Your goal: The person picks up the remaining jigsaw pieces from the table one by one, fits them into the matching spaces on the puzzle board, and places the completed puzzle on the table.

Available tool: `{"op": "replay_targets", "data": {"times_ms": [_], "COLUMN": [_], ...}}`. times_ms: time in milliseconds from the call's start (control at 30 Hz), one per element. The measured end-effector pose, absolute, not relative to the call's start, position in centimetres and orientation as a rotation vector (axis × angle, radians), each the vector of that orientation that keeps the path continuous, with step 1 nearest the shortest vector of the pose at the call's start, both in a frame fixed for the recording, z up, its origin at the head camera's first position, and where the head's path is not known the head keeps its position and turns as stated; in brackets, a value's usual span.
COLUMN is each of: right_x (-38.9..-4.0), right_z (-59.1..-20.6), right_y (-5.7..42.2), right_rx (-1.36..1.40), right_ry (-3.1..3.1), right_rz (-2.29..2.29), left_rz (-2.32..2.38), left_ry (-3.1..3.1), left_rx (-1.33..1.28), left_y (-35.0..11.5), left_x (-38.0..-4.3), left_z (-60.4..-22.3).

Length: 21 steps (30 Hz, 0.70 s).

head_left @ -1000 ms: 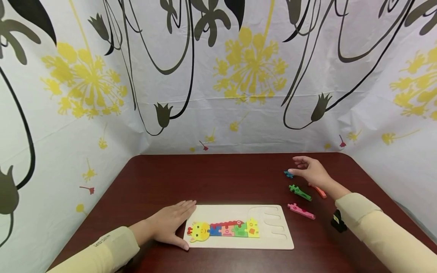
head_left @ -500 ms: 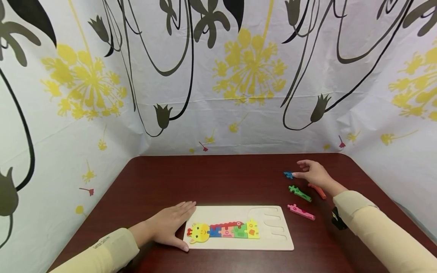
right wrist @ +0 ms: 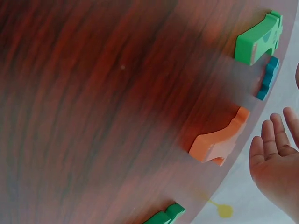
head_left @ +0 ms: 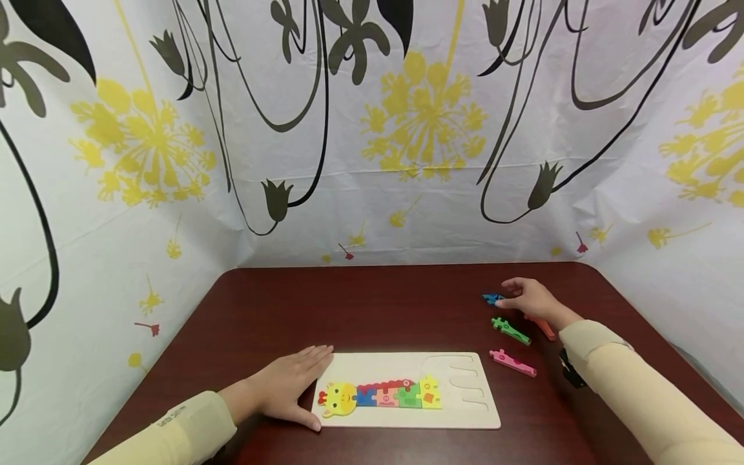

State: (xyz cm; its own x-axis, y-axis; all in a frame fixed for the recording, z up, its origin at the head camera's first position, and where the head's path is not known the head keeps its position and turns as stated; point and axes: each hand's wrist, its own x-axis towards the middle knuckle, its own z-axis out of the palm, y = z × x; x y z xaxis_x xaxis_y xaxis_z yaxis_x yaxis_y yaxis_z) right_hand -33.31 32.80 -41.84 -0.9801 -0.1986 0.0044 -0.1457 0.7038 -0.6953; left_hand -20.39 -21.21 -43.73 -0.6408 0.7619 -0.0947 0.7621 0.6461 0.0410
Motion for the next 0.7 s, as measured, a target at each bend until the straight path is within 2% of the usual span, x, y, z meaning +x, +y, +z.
{"op": "replay_targets", "data": {"times_ms": [700], "right_x": [-33.61], "right_z": [-42.34], "right_y": [32.43], "right_rx": [-0.357], "right_ry": [2.830], "right_rz": [-1.038], "left_rz": [-0.036], "left_ry": [2.767], "left_rx": [1.333], "left_y": [-21.27], "left_x": [-20.55], "left_z": [-44.00]}}
